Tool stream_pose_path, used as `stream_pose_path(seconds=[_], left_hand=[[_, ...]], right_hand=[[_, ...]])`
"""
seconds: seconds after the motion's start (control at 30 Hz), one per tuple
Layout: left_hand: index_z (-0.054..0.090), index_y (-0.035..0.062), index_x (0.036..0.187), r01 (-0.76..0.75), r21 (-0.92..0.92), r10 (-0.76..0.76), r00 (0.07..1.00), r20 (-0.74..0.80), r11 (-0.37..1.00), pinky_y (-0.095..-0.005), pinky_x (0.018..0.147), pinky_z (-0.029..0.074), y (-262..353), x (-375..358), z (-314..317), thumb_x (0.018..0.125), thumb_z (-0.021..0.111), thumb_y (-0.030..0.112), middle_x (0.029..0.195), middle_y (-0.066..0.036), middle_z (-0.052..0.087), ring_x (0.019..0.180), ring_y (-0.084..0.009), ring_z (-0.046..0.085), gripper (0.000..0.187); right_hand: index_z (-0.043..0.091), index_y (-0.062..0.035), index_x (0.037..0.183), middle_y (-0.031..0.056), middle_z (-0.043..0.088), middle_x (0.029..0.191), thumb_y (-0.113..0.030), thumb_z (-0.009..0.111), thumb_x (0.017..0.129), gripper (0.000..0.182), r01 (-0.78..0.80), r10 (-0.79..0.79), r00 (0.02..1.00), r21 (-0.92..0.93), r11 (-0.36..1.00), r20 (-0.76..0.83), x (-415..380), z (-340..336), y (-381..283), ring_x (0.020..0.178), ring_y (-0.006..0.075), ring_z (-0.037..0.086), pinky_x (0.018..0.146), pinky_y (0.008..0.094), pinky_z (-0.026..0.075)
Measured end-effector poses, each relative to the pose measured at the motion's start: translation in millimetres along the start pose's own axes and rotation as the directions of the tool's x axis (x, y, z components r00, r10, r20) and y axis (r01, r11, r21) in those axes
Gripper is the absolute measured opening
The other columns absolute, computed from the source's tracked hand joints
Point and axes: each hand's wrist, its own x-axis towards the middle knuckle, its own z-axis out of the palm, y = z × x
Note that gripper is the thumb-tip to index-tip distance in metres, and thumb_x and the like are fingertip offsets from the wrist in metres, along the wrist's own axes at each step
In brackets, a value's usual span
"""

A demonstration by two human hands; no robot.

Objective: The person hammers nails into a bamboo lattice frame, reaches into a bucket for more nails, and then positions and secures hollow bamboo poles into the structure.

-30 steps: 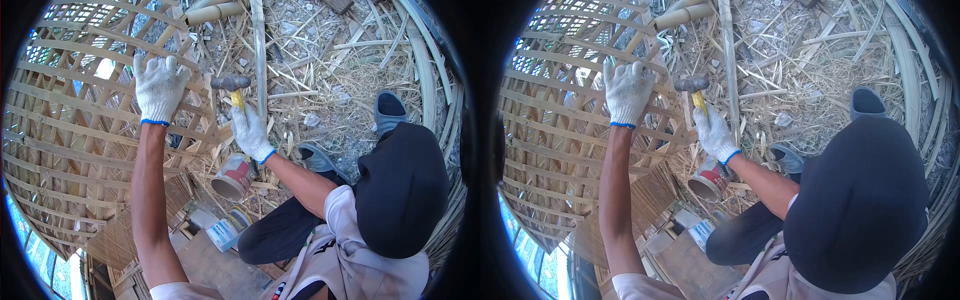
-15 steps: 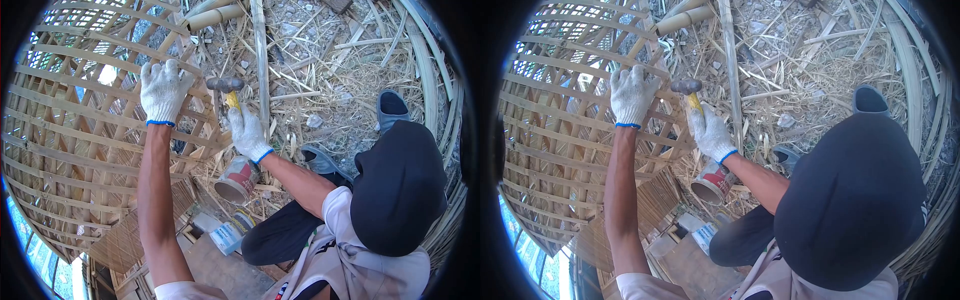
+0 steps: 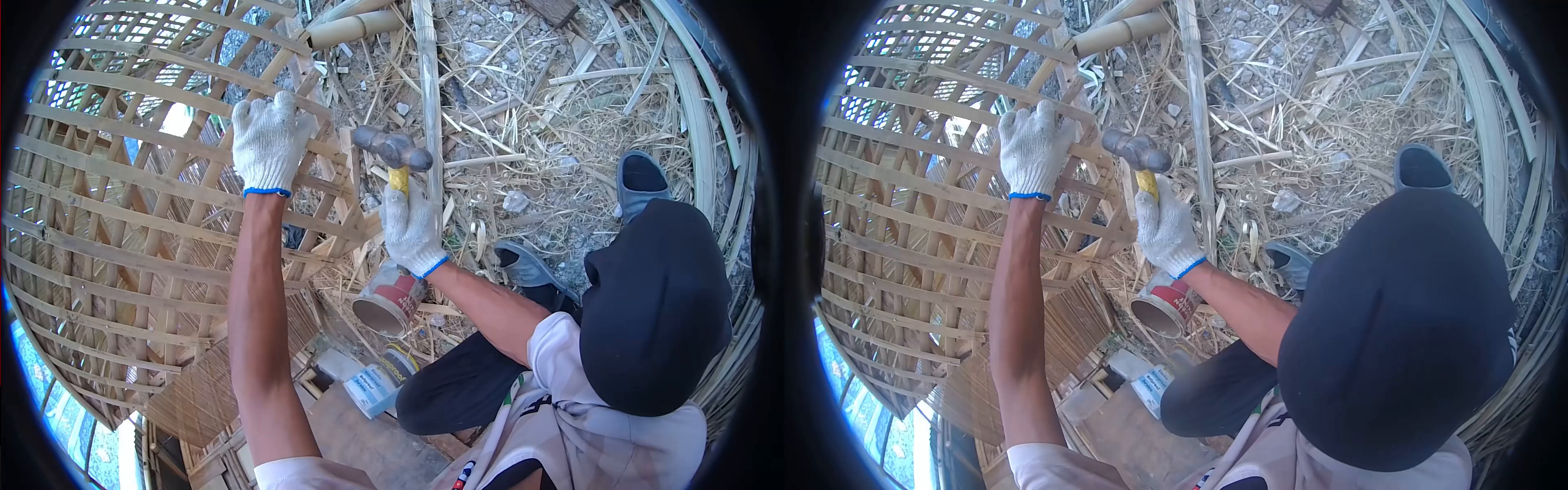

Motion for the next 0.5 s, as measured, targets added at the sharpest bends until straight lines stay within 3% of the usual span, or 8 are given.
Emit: stream_pose_path(seconds=[0.1,0.13,0.23,0.27,0.37,0.4,0.5], left_hand=[[0.069,0.0082,0.092,-0.007,-0.015,0.006,0.998,-0.063,1.000,-0.0432,0.101,0.041,0,-1,2,0.081,0.072,0.031,0.079,-0.012,0.070,0.090,-0.0292,0.067,0.025],[0.069,0.0082,0.092,-0.009,-0.012,0.008,0.998,-0.062,1.000,-0.0432,0.101,0.041,1,-1,1,0.081,0.072,0.031,0.080,-0.012,0.070,0.090,-0.0292,0.067,0.026],[0.069,0.0079,0.095,-0.013,-0.029,0.012,1.000,-0.024,1.000,-0.0444,0.102,0.041,0,0,2,0.084,0.070,0.031,0.083,-0.014,0.070,0.091,-0.0297,0.066,0.026],[0.069,0.0075,0.097,-0.003,-0.032,0.003,1.000,0.007,0.999,-0.0457,0.103,0.041,0,0,1,0.086,0.068,0.032,0.083,-0.014,0.070,0.092,-0.0303,0.066,0.027],[0.069,0.0072,0.097,0.009,-0.036,-0.009,1.000,-0.009,0.999,-0.0459,0.103,0.040,-1,0,1,0.087,0.067,0.031,0.082,-0.014,0.069,0.092,-0.0307,0.066,0.026],[0.068,0.0071,0.096,0.004,-0.031,-0.005,0.999,-0.033,1.000,-0.0447,0.102,0.041,1,1,0,0.085,0.068,0.030,0.081,-0.014,0.070,0.091,-0.0304,0.067,0.025],[0.068,0.0068,0.095,-0.008,-0.042,0.006,0.999,-0.048,0.999,-0.0437,0.101,0.041,0,5,1,0.084,0.069,0.029,0.080,-0.013,0.070,0.090,-0.0305,0.067,0.025]], right_hand=[[0.060,-0.0001,0.109,0.0090,0.060,0.063,-0.041,0.045,0.109,0.044,0.008,0.022,0.995,-0.287,0.958,0.100,18,5,7,0.055,0.0264,0.062,0.056,0.0410,0.047],[0.059,-0.0006,0.107,0.0125,0.061,0.065,-0.041,0.047,0.108,0.042,-0.004,0.019,0.997,-0.190,0.982,0.078,19,2,4,0.057,0.0292,0.064,0.057,0.0415,0.048],[0.056,-0.0001,0.110,0.0265,0.065,0.080,-0.037,0.045,0.108,0.038,-0.004,0.004,1.000,0.001,1.000,0.030,7,-7,-4,0.078,0.0481,0.067,0.065,0.0543,0.049],[0.057,-0.0009,0.111,0.0277,0.066,0.079,-0.037,0.046,0.108,0.038,0.008,-0.010,1.000,0.107,0.994,0.010,2,-3,1,0.078,0.0478,0.068,0.065,0.0548,0.049],[0.057,-0.0018,0.112,0.0271,0.064,0.075,-0.037,0.048,0.107,0.037,0.070,-0.054,0.995,-0.187,0.980,0.090,8,4,18,0.074,0.0473,0.068,0.064,0.0535,0.049],[0.058,-0.0013,0.112,0.0276,0.064,0.075,-0.037,0.050,0.107,0.037,0.032,0.002,0.992,-0.274,0.961,0.123,16,6,13,0.074,0.0475,0.068,0.063,0.0535,0.050],[0.058,-0.0012,0.114,0.0272,0.065,0.075,-0.036,0.053,0.105,0.037,-0.026,0.032,0.999,-0.158,0.987,0.038,17,-5,-1,0.075,0.0489,0.068,0.064,0.0536,0.051]])
